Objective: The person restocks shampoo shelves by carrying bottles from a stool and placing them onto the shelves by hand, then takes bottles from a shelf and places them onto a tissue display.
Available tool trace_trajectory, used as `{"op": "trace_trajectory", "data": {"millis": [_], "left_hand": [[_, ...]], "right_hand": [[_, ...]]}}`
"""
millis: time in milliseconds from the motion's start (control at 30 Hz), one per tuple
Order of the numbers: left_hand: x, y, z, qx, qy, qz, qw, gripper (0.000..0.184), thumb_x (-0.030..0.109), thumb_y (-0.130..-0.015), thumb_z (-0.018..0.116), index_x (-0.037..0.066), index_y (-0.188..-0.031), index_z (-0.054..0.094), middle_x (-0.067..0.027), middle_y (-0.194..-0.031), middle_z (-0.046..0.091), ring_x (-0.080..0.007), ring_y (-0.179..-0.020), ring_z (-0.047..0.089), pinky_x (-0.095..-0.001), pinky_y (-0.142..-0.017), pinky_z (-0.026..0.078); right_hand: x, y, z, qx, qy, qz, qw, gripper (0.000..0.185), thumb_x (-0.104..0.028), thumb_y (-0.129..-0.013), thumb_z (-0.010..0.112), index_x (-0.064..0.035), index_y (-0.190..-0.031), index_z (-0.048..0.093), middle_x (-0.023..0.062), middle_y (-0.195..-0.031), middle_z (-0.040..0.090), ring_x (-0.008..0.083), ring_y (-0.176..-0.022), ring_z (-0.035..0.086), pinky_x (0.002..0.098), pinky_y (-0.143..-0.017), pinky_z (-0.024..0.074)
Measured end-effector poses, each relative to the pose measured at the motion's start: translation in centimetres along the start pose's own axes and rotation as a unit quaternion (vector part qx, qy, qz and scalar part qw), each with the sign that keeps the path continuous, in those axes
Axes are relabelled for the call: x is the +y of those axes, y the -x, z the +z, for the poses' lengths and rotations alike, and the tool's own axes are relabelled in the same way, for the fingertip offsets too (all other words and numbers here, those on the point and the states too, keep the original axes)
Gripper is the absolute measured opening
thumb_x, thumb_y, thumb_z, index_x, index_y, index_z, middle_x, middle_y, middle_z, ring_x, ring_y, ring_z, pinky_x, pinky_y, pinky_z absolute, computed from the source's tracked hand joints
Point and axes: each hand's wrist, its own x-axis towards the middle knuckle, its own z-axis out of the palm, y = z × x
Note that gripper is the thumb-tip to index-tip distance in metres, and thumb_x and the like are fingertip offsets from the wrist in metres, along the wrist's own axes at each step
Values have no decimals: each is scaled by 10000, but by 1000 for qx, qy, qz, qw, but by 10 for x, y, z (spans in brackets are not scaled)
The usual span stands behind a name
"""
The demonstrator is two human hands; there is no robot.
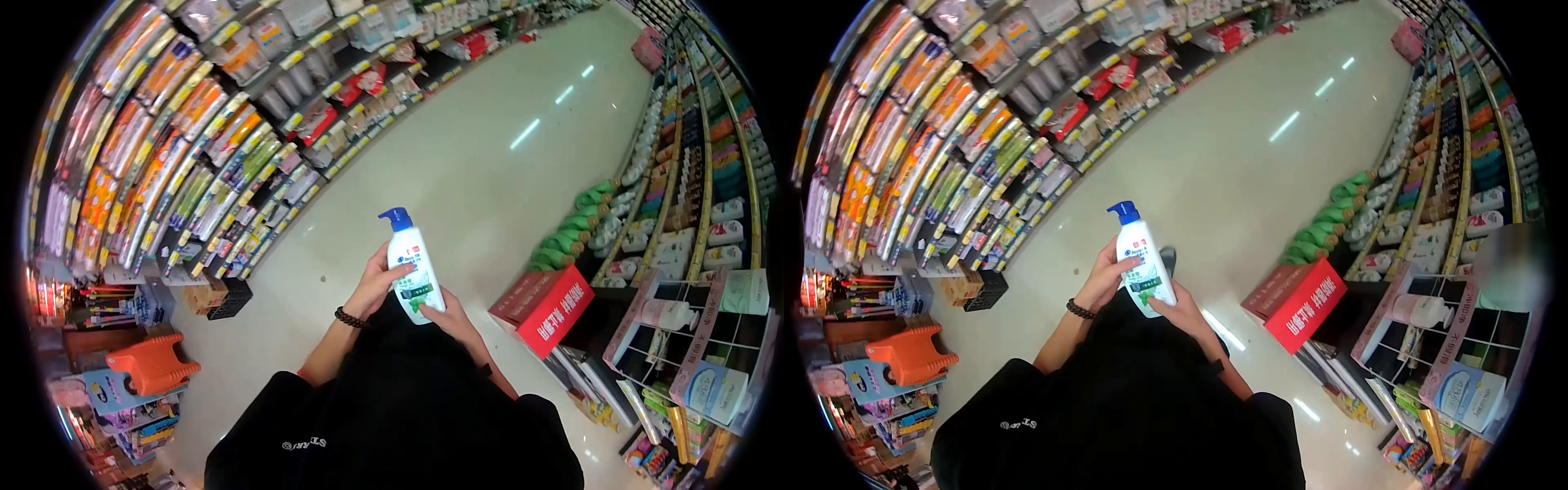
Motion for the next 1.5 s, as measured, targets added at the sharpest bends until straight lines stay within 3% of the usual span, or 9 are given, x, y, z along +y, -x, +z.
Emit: {"op": "trace_trajectory", "data": {"millis": [267,433,600,800,933,1200,1300,1400,1500], "left_hand": [[-17,-97,41,-38,-35,-43,998,477,88,-881,707,12,-1305,503,-74,-1139,640,-166,-1046,621,-330,-926,501],[-15,-185,80,-10,-72,-48,996,408,149,-931,673,7,-1283,524,-65,-1108,646,-141,-1011,616,-305,-883,508],[10,-277,144,-28,-110,-22,993,331,143,-953,631,6,-1243,547,-44,-1060,644,-117,-960,617,-295,-843,517],[50,-374,248,-164,-106,-34,980,398,78,-919,649,4,-1289,521,-62,-1085,638,-128,-962,628,-291,-853,522],[33,-427,322,-242,-170,-50,954,399,43,-872,697,-3,-1241,554,-68,-1053,655,-139,-943,637,-293,-824,536],[-44,-505,468,-378,-255,-74,887,416,107,-850,755,-39,-1198,579,-87,-1044,666,-145,-954,635,-307,-831,536],[-65,-544,519,-409,-293,-90,860,483,115,-847,763,-33,-1253,547,-92,-1075,654,-148,-990,627,-308,-847,532],[-68,-574,581,-450,-285,-95,841,571,129,-842,772,-28,-1317,497,-105,-1125,638,-156,-1035,613,-315,-869,526],[-79,-609,631,-515,-335,-44,788,675,152,-830,782,-15,-1387,440,-117,-1186,624,-168,-1075,605,-329,-903,511]], "right_hand": [[-15,-20,-79,29,43,39,998,466,-215,-990,600,63,-1346,487,93,-1201,623,138,-1063,584,286,-927,472],[-58,-63,-142,68,75,65,993,386,-222,-1032,524,62,-1293,542,72,-1098,659,113,-988,592,286,-882,488],[-110,-111,-218,52,142,56,987,374,-252,-1002,574,-1,-1279,560,67,-1084,677,142,-970,623,319,-867,517],[-177,-143,-287,126,58,-15,990,464,-186,-955,641,26,-1340,493,110,-1194,635,176,-1072,605,333,-933,499],[-199,-141,-334,210,11,-52,976,494,-181,-933,679,25,-1342,493,105,-1211,634,175,-1132,591,338,-965,486],[-212,-115,-485,369,-71,-126,918,483,-138,-862,754,7,-1280,560,74,-1169,647,152,-1075,608,323,-923,503],[-212,-106,-551,400,-51,-47,914,467,-157,-860,766,-4,-1265,591,70,-1161,662,147,-1058,617,322,-926,506],[-260,-92,-594,441,-69,-132,885,508,-211,-827,795,-4,-1249,601,92,-1089,703,175,-997,668,335,-885,534],[-291,-77,-640,502,-54,-131,853,472,-199,-829,792,-4,-1227,627,91,-1090,705,163,-990,665,330,-879,532]]}}
